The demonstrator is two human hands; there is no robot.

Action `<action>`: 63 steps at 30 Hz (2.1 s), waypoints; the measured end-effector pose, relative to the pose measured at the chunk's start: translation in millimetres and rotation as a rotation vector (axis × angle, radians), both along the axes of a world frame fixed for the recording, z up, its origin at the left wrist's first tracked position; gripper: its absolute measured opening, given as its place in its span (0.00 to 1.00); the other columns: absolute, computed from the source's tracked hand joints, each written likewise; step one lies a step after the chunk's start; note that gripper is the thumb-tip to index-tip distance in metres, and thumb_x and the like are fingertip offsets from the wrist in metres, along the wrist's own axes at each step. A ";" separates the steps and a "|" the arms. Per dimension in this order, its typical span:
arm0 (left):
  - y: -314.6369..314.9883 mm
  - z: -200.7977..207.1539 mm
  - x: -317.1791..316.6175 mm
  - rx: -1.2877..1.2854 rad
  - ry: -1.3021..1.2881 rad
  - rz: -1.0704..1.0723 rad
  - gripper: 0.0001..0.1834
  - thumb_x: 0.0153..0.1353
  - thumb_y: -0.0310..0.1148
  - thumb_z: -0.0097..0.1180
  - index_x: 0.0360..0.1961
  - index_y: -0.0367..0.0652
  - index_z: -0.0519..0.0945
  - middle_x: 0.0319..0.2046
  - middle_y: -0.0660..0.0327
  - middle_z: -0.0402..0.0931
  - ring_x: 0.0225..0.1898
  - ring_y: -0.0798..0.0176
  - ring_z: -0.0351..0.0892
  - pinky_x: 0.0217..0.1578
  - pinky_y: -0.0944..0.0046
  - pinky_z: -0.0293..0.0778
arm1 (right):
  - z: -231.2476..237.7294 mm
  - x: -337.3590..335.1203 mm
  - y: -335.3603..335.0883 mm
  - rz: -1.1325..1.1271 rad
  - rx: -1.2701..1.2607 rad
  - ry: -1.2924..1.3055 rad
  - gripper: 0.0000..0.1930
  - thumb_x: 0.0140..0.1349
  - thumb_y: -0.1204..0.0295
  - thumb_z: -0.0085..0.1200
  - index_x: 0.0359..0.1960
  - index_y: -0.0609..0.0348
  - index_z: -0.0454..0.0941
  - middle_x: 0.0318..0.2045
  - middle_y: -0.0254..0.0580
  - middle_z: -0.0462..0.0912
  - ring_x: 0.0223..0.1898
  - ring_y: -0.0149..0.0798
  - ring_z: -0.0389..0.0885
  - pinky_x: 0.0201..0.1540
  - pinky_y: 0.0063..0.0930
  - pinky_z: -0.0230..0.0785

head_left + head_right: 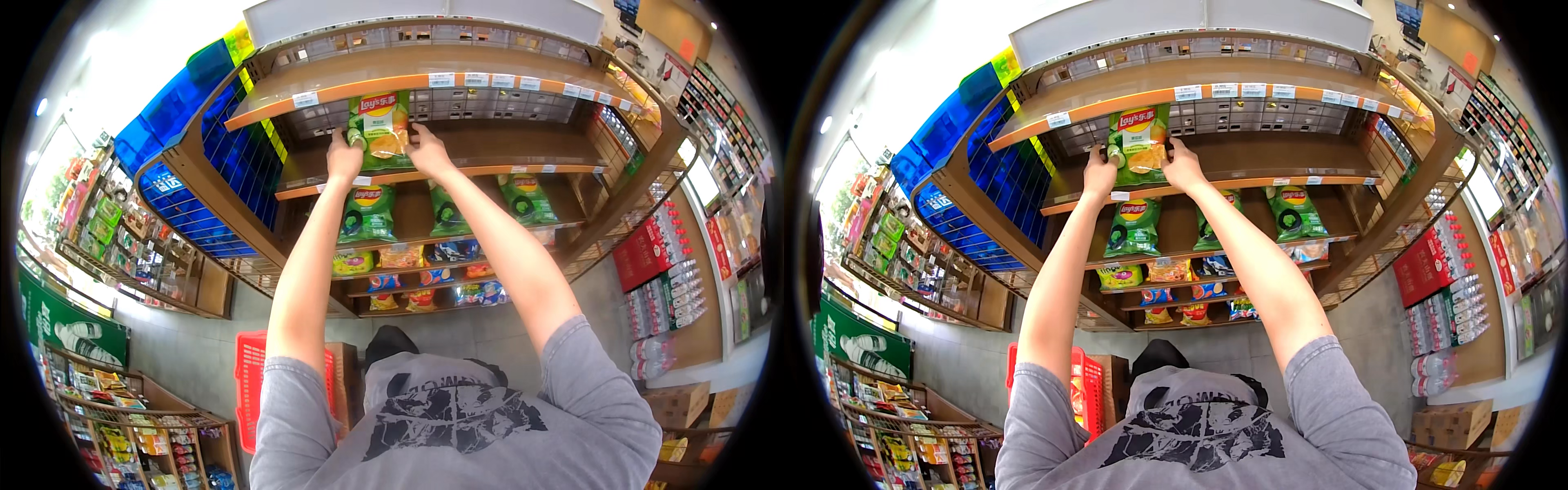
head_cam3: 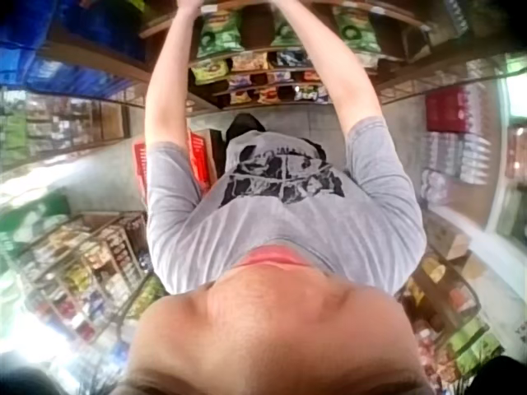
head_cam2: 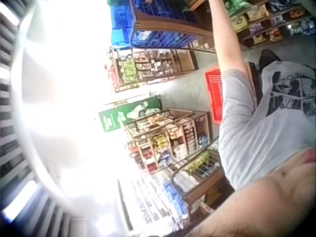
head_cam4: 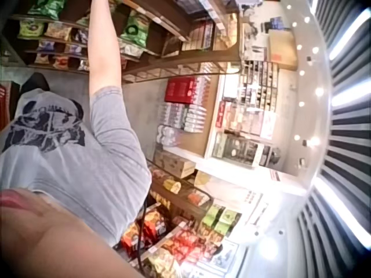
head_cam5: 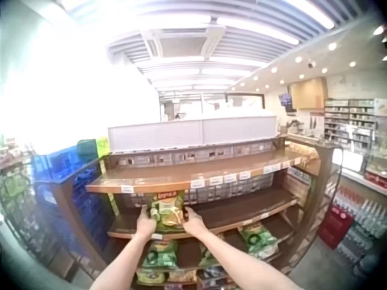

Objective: The person shops by picking up snack bags, chip canisters, and cup snacks from convenience store shelves and placing them into a shopping basket by hand, as well as returning some items back onto the shelves.

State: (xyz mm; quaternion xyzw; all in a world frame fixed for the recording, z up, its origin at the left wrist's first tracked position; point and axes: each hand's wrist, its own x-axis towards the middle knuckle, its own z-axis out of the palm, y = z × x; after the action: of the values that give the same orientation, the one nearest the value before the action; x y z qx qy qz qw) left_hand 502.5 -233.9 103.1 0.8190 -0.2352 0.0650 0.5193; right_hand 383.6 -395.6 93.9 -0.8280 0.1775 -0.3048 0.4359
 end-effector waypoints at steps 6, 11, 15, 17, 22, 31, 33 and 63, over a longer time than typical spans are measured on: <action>8.5 8.4 -51.0 -0.049 -0.096 0.093 0.32 0.60 0.32 0.52 0.65 0.33 0.64 0.54 0.35 0.73 0.56 0.35 0.73 0.59 0.48 0.67 | 21.8 -50.8 11.8 0.027 0.027 0.012 0.28 0.62 0.71 0.57 0.64 0.63 0.67 0.50 0.54 0.82 0.48 0.45 0.84 0.53 0.34 0.75; 5.7 14.9 -109.2 -0.165 -0.188 0.086 0.30 0.62 0.28 0.51 0.66 0.39 0.63 0.56 0.41 0.69 0.56 0.39 0.72 0.58 0.48 0.68 | 28.0 -119.4 26.2 0.136 0.115 -0.106 0.23 0.64 0.74 0.55 0.62 0.61 0.70 0.49 0.50 0.82 0.48 0.39 0.84 0.53 0.32 0.76; 5.9 18.0 -172.8 -0.299 0.004 0.022 0.28 0.62 0.27 0.53 0.64 0.40 0.66 0.52 0.46 0.75 0.50 0.50 0.78 0.54 0.54 0.73 | 26.4 -181.0 30.5 0.190 0.148 -0.091 0.20 0.65 0.74 0.56 0.59 0.59 0.74 0.47 0.46 0.84 0.49 0.36 0.83 0.53 0.30 0.75; 12.7 14.0 -209.7 -0.319 0.050 0.000 0.25 0.65 0.26 0.53 0.64 0.42 0.68 0.51 0.54 0.77 0.47 0.62 0.79 0.49 0.62 0.74 | 12.1 -202.0 26.4 0.257 0.240 -0.107 0.18 0.65 0.74 0.55 0.57 0.60 0.76 0.47 0.45 0.84 0.47 0.34 0.84 0.52 0.28 0.75; 50.7 -37.2 -285.7 -0.415 0.156 0.058 0.22 0.66 0.26 0.52 0.62 0.44 0.70 0.49 0.59 0.77 0.43 0.68 0.76 0.45 0.66 0.72 | -16.0 -244.7 39.1 0.419 0.421 -0.046 0.15 0.69 0.74 0.52 0.55 0.63 0.76 0.45 0.45 0.84 0.45 0.33 0.83 0.49 0.26 0.77; 145.1 -103.2 -388.9 -0.509 0.436 0.408 0.20 0.66 0.23 0.49 0.60 0.44 0.71 0.48 0.59 0.76 0.45 0.67 0.75 0.49 0.67 0.71 | -64.8 -287.3 107.6 0.671 0.588 0.124 0.15 0.71 0.71 0.52 0.55 0.66 0.75 0.45 0.44 0.83 0.44 0.33 0.83 0.47 0.26 0.78; 170.1 -120.5 -397.5 -0.541 0.439 0.459 0.20 0.67 0.24 0.49 0.60 0.44 0.71 0.49 0.59 0.75 0.45 0.67 0.75 0.48 0.67 0.71 | -69.1 -289.6 128.3 0.719 0.653 0.163 0.15 0.71 0.71 0.51 0.55 0.65 0.75 0.45 0.44 0.83 0.43 0.32 0.83 0.48 0.26 0.77; 453.5 -222.4 -405.4 -0.799 0.653 1.076 0.29 0.68 0.30 0.50 0.68 0.38 0.57 0.41 0.57 0.75 0.37 0.67 0.77 0.42 0.66 0.76 | -141.8 -154.2 391.9 1.000 0.589 0.615 0.15 0.74 0.68 0.46 0.56 0.59 0.75 0.47 0.41 0.82 0.45 0.32 0.82 0.48 0.26 0.76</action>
State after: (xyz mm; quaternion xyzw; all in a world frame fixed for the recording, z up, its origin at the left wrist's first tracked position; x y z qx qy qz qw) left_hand 97.2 219.5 -119.3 0.5476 0.4060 0.1441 0.7173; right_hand 229.4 -3.7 -47.9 -0.7059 -0.0363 0.2465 0.6630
